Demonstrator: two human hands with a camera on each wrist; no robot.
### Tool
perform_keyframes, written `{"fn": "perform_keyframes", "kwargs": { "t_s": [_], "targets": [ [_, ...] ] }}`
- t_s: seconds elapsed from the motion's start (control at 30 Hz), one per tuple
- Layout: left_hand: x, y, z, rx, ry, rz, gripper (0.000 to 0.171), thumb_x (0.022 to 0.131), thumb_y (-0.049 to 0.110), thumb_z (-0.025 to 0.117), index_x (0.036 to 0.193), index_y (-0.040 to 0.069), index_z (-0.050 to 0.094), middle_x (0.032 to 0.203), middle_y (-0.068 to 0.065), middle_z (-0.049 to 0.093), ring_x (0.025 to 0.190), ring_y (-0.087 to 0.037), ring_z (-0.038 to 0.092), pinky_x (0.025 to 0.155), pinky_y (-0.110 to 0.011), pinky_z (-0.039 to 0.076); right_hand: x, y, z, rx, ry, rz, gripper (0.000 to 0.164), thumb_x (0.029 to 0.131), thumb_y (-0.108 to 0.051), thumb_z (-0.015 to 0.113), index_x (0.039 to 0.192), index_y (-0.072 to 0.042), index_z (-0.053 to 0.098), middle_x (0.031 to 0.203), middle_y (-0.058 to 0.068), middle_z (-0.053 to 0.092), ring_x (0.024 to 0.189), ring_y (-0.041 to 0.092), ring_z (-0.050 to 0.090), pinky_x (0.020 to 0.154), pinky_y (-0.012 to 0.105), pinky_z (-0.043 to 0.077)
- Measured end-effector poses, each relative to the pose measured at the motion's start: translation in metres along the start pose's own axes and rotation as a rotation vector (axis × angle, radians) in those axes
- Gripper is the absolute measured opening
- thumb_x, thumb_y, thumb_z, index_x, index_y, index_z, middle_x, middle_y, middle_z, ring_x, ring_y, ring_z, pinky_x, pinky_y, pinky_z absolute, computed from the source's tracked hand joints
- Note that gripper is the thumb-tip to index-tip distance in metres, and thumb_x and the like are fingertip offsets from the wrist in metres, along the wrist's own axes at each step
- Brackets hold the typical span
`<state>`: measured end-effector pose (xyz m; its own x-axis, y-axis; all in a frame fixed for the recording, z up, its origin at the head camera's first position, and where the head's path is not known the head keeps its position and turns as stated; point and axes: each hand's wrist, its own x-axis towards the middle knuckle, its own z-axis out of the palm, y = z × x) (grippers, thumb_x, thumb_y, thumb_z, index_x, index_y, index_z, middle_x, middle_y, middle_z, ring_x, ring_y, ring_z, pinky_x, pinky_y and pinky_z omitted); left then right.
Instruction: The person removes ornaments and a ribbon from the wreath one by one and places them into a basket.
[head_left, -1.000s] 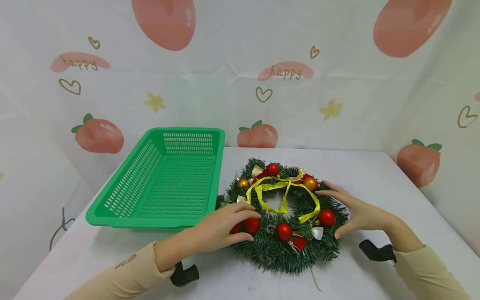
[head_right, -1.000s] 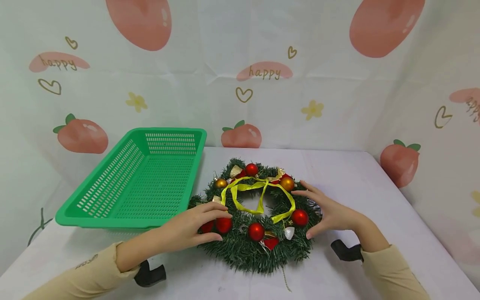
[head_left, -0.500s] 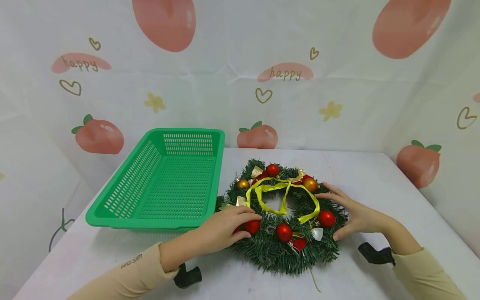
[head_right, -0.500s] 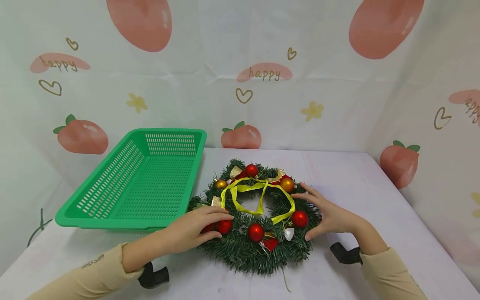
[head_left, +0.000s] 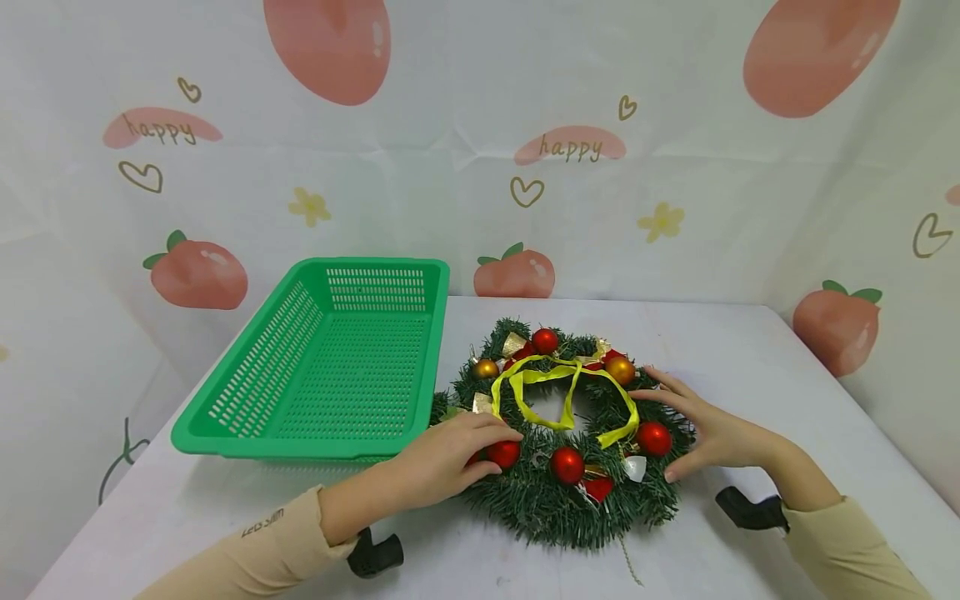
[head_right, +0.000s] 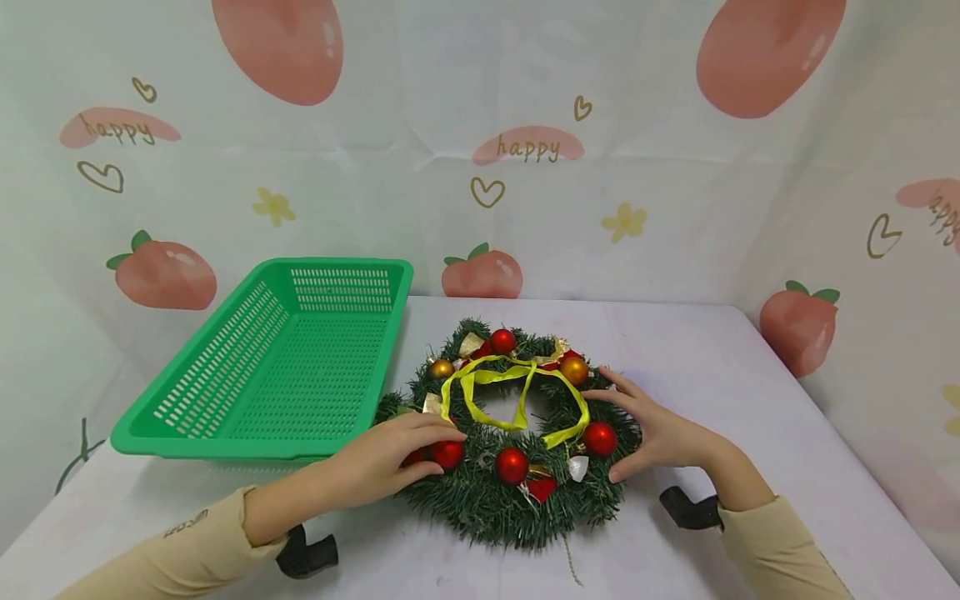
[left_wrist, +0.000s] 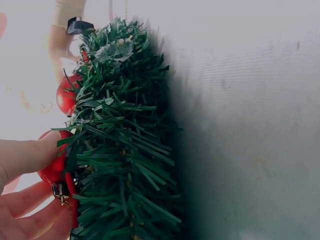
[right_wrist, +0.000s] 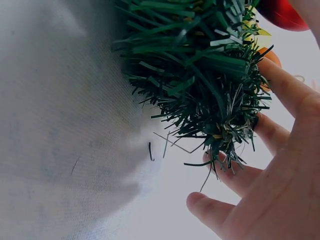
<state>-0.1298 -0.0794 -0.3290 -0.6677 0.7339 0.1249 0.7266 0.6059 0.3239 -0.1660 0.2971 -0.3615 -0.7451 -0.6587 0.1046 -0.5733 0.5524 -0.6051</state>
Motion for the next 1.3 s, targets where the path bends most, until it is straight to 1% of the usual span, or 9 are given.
{"fn": "perform_keyframes", "kwargs": {
  "t_s": [0.17,0.27,0.47,0.57,0.7,0.8,0.93,1.1,1.3],
  "targets": [
    [-0.001,0.001,-0.004,-0.025,0.008,0.004,0.038,0.088,0.018,0.064,0.126,0.015,0.058,0.122,-0.003,0.061,0.111,-0.019,0.059,0.089,-0.033,0.052,0.000,0.000,0.000,0.006,-0.004,0.005,0.091,0.064,-0.023,0.085,0.141,-0.012,0.037,0.155,0.020,0.005,0.125,-0.027,-0.001,0.082,0.079,0.029],
    [-0.001,0.002,-0.007,-0.043,0.017,0.009,0.038,0.088,0.019,0.064,0.126,0.014,0.058,0.122,-0.003,0.061,0.110,-0.019,0.060,0.089,-0.032,0.053,0.000,-0.001,0.000,0.005,-0.005,0.005,0.091,0.064,-0.023,0.085,0.141,-0.011,0.037,0.153,0.025,0.006,0.125,-0.027,-0.001,0.082,0.079,0.029],
    [-0.002,0.001,-0.019,-0.059,0.076,0.036,0.038,0.087,0.017,0.066,0.123,0.012,0.059,0.119,-0.002,0.062,0.107,-0.017,0.061,0.086,-0.027,0.054,0.000,-0.002,0.000,0.007,-0.007,0.013,0.090,0.064,-0.023,0.085,0.141,-0.012,0.038,0.151,0.030,0.006,0.124,-0.028,-0.001,0.082,0.080,0.028],
    [-0.002,0.001,-0.027,-0.061,0.110,0.046,0.038,0.085,0.015,0.067,0.123,0.011,0.059,0.118,-0.003,0.062,0.103,-0.015,0.061,0.081,-0.024,0.054,0.000,-0.002,-0.001,0.002,-0.007,0.017,0.090,0.065,-0.024,0.084,0.141,-0.013,0.038,0.150,0.030,0.007,0.123,-0.028,-0.001,0.082,0.079,0.029],
    [-0.004,0.002,-0.042,-0.054,0.136,0.042,0.040,0.085,0.016,0.068,0.124,0.011,0.058,0.120,-0.004,0.061,0.101,-0.015,0.062,0.077,-0.022,0.053,0.001,-0.002,-0.001,-0.004,-0.005,0.009,0.090,0.064,-0.023,0.085,0.140,-0.011,0.038,0.149,0.031,0.008,0.124,-0.028,-0.001,0.082,0.077,0.031],
    [-0.006,0.002,-0.054,-0.017,0.170,0.048,0.041,0.085,0.017,0.068,0.125,0.011,0.057,0.121,-0.004,0.061,0.102,-0.016,0.062,0.080,-0.023,0.054,0.001,-0.002,-0.001,-0.006,-0.004,0.001,0.090,0.064,-0.022,0.085,0.140,-0.011,0.037,0.149,0.031,0.008,0.125,-0.027,0.000,0.082,0.077,0.031],
    [-0.009,-0.001,-0.069,0.006,0.241,0.060,0.043,0.083,0.014,0.070,0.125,0.011,0.058,0.120,-0.004,0.062,0.108,-0.018,0.060,0.086,-0.028,0.054,0.001,-0.002,-0.001,-0.008,-0.002,-0.003,0.091,0.063,-0.022,0.085,0.140,-0.011,0.038,0.149,0.031,0.008,0.125,-0.027,0.000,0.082,0.077,0.032],
    [-0.013,-0.010,-0.085,-0.043,0.301,0.031,0.044,0.081,0.010,0.071,0.123,0.010,0.059,0.117,-0.004,0.063,0.106,-0.017,0.060,0.085,-0.031,0.054,0.001,-0.001,0.000,-0.007,0.000,-0.004,0.091,0.063,-0.022,0.085,0.140,-0.011,0.038,0.149,0.032,0.008,0.125,-0.027,0.000,0.082,0.076,0.032],
    [-0.014,-0.025,-0.103,-0.101,0.336,-0.035,0.045,0.079,0.006,0.073,0.121,0.006,0.060,0.113,-0.006,0.065,0.097,-0.017,0.063,0.081,-0.031,0.056,0.000,-0.001,0.000,-0.007,-0.002,-0.003,0.090,0.064,-0.022,0.085,0.140,-0.011,0.038,0.150,0.029,0.007,0.125,-0.027,0.000,0.081,0.077,0.031]
  ]
}}
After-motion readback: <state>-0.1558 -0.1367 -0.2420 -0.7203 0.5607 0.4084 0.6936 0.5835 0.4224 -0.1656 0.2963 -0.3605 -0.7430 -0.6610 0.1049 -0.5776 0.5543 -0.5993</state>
